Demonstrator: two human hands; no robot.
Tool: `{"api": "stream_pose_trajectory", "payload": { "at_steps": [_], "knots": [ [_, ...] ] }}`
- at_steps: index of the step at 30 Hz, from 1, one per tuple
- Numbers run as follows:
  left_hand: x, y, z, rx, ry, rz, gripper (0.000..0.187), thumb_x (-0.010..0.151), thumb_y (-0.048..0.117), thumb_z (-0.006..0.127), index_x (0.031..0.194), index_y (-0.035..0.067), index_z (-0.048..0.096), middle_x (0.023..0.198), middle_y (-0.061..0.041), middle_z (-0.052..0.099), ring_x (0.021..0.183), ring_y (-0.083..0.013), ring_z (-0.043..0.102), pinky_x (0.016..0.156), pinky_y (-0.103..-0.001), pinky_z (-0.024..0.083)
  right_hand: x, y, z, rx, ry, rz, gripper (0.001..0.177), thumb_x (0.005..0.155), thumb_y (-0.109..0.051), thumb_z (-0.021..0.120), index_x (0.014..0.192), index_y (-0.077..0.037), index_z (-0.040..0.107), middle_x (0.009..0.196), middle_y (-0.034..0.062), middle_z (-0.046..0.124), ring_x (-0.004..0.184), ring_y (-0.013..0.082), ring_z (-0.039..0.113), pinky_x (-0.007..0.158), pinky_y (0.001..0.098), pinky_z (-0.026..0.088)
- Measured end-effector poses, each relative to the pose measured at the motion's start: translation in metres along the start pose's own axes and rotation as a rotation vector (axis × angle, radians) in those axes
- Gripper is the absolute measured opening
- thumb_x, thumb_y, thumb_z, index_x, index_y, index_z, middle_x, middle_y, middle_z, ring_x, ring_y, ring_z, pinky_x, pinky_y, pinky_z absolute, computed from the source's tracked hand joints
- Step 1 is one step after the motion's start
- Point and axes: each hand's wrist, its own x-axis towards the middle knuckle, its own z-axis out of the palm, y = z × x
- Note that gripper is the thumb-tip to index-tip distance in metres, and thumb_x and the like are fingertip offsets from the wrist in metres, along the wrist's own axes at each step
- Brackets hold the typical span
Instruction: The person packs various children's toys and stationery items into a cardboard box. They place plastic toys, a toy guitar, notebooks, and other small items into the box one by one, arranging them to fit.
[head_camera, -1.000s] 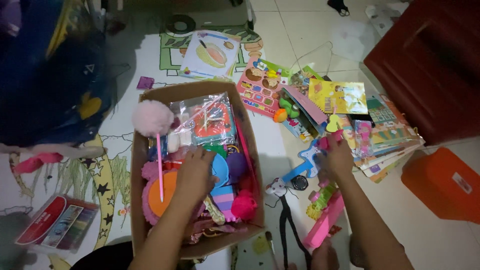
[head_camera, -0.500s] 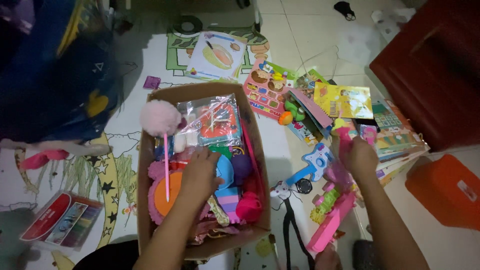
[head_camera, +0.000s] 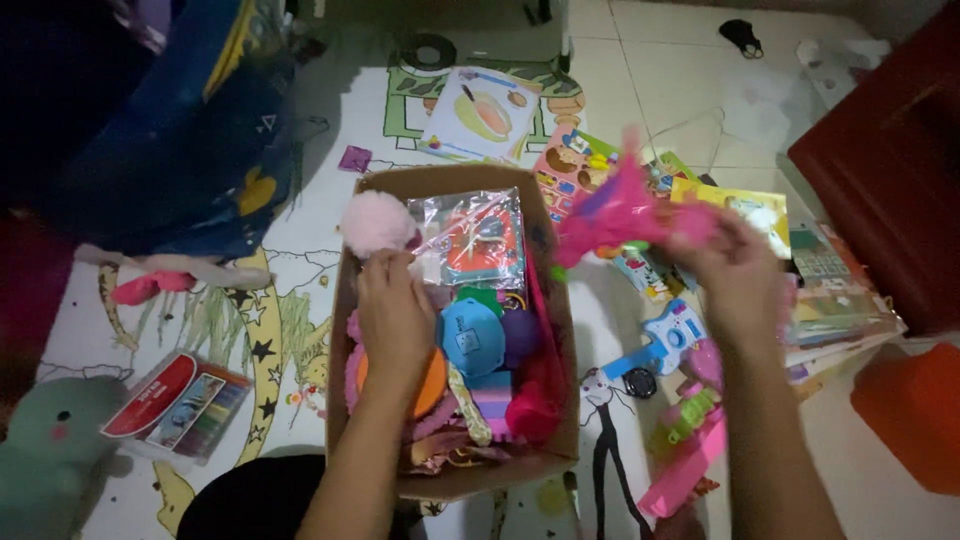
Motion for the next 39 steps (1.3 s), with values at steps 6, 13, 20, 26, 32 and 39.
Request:
{"api": "stream_pose_trajectory", "payload": {
  "at_steps": [6, 13, 20, 26, 32, 39],
  "knots": [
    [-0.002, -0.027, 0.018, 0.017, 0.085, 0.025, 0.040, 0.083, 0.000, 0.072, 0.122, 0.004, 0.068, 0.129, -0.021, 0.061, 0.119, -0.0475, 0.060, 0.101, -0.056, 0.050, 0.038, 0.100, 0.124, 0.686, -0.114, 0.024, 0.057, 0.082, 0.004, 0.089, 0.131, 0.004, 0.058, 0.108, 0.0174, 0.063, 0.091, 0.0338, 0.076, 0.086, 0.0545, 0.071],
    [-0.003, -0.015, 0.025, -0.010, 0.063, 0.117, 0.040, 0.085, 0.001, 0.067, 0.124, 0.007, 0.066, 0.126, -0.020, 0.060, 0.116, -0.0457, 0.061, 0.095, -0.056, 0.051, 0.024, 0.129, 0.220, 0.559, -0.085, 0.148, 0.057, 0.091, -0.016, 0.088, 0.131, -0.004, 0.049, 0.100, 0.0072, 0.054, 0.077, 0.0170, 0.067, 0.071, 0.0391, 0.073],
    [-0.006, -0.011, 0.030, 0.010, 0.035, 0.144, 0.033, 0.085, 0.005, 0.068, 0.117, 0.013, 0.071, 0.120, -0.014, 0.064, 0.111, -0.0398, 0.064, 0.087, -0.053, 0.055, 0.017, 0.154, 0.221, 0.380, -0.290, -0.018, 0.058, 0.091, -0.014, 0.087, 0.137, -0.012, 0.050, 0.088, 0.0142, 0.067, 0.062, 0.0242, 0.073, 0.053, 0.0332, 0.068],
    [-0.012, -0.012, 0.035, 0.064, -0.046, 0.110, 0.028, 0.089, 0.012, 0.068, 0.116, 0.014, 0.073, 0.124, -0.011, 0.064, 0.121, -0.0379, 0.061, 0.089, -0.053, 0.056, -0.016, 0.143, 0.211, -0.150, -0.242, -0.314, 0.052, 0.091, -0.036, 0.085, 0.132, -0.017, 0.060, 0.070, 0.0086, 0.071, 0.059, 0.0231, 0.077, 0.049, 0.0319, 0.062],
    [-0.016, -0.018, 0.043, 0.106, -0.104, 0.103, 0.032, 0.092, 0.015, 0.065, 0.123, 0.016, 0.072, 0.129, -0.007, 0.064, 0.127, -0.0344, 0.059, 0.093, -0.051, 0.056, -0.016, 0.157, 0.227, -0.365, -0.322, -0.304, 0.041, 0.105, -0.044, 0.061, 0.135, -0.022, 0.044, 0.063, 0.0015, 0.071, 0.056, 0.0211, 0.075, 0.052, 0.0348, 0.059],
    [-0.018, -0.014, 0.043, 0.112, -0.158, 0.076, 0.035, 0.092, 0.014, 0.062, 0.126, 0.016, 0.072, 0.134, -0.010, 0.064, 0.132, -0.0372, 0.057, 0.095, -0.052, 0.055, 0.002, 0.180, 0.222, -0.159, -0.685, -0.004, 0.028, 0.102, -0.049, 0.066, 0.095, -0.023, 0.059, 0.055, 0.0034, 0.074, 0.044, 0.0167, 0.071, 0.039, 0.0260, 0.052]
  ]
}}
